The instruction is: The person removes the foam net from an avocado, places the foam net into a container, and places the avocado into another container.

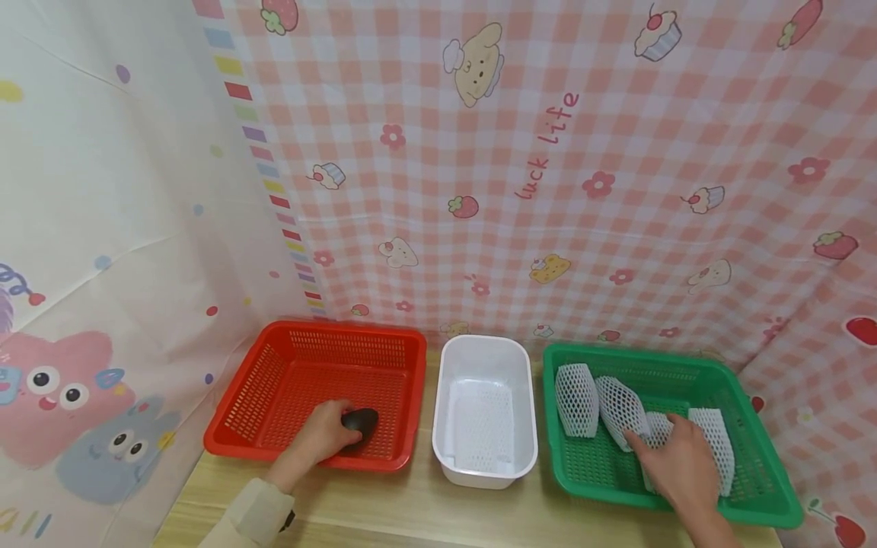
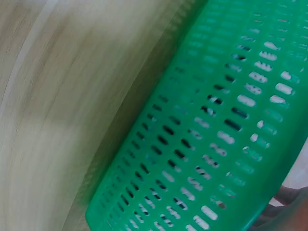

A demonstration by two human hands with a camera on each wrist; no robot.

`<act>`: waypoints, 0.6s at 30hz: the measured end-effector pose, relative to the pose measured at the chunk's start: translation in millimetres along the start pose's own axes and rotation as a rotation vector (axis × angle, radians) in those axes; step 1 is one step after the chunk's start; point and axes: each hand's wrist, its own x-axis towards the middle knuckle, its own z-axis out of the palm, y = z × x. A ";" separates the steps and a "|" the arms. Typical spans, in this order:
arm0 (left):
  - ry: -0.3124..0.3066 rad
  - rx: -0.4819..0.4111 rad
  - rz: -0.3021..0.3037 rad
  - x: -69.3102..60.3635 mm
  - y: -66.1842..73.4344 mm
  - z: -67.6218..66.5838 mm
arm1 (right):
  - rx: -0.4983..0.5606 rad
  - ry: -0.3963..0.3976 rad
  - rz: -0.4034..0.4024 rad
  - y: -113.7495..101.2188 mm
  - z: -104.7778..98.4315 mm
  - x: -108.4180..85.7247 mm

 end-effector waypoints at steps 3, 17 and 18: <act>0.005 0.004 0.000 -0.4 0.1 0.2 | -0.034 -0.039 0.014 6.6 0.7 3.1; 0.008 -0.014 0.002 -3.3 5.2 -1.4 | -0.129 -0.308 0.148 19.0 0.3 11.0; 0.006 -0.017 0.002 -3.4 4.9 -1.4 | -0.135 -0.315 0.153 19.1 1.0 11.6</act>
